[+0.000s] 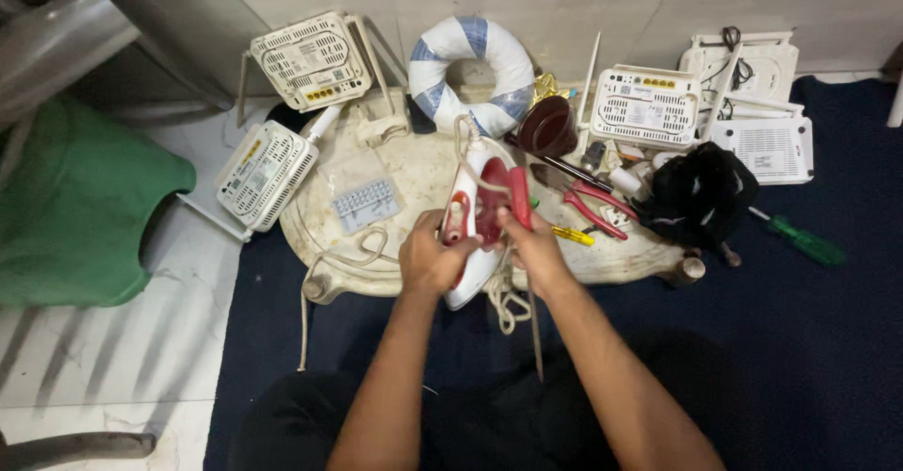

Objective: The person disassembles a white and red electric iron using a screwdriver and pliers. They remove the casing, manipulate internal components, and reassemble the iron.

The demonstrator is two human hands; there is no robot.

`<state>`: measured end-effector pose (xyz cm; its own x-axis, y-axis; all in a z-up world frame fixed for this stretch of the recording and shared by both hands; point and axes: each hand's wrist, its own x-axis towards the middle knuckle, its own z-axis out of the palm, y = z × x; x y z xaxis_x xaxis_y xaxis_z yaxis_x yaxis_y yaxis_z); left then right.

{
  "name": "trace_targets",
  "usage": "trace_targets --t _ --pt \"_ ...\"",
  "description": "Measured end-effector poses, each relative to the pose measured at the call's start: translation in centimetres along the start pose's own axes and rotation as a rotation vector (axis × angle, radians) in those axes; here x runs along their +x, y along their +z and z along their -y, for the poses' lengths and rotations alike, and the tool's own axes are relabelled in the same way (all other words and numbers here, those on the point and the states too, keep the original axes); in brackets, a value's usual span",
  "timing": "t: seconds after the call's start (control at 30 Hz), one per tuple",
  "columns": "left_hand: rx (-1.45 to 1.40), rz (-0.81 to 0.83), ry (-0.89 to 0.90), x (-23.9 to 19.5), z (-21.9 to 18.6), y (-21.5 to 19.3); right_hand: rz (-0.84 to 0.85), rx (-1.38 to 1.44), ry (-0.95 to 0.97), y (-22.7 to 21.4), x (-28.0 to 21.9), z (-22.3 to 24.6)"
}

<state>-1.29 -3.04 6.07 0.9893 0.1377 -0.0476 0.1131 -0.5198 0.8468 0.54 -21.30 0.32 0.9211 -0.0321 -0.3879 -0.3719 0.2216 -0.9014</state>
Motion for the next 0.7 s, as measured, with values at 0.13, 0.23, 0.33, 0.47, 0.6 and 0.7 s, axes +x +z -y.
trace_targets --t 0.13,0.23,0.33,0.47,0.6,0.7 --pt "-0.235 -0.006 -0.037 1.2 1.7 -0.1 -0.057 -0.096 -0.321 -1.5 1.0 -0.1" --pt "-0.471 0.059 -0.154 2.3 4.3 1.2 -0.084 -0.190 -0.447 -1.7 0.9 -0.3" --pt "-0.695 0.072 -0.281 2.8 6.9 2.9 -0.100 -0.212 -0.330 -0.9 0.1 -0.8" --pt "-1.019 0.028 -0.460 3.2 8.8 4.1 -0.038 -0.139 -0.180 0.1 -0.3 -1.1" --pt "-1.038 -0.012 -0.523 3.1 7.7 3.0 -0.078 -0.206 -0.096 0.6 -0.1 -1.3" --pt "-0.428 -0.140 -0.568 2.5 5.9 2.6 -0.091 -0.366 -0.282 0.8 0.0 -1.4"
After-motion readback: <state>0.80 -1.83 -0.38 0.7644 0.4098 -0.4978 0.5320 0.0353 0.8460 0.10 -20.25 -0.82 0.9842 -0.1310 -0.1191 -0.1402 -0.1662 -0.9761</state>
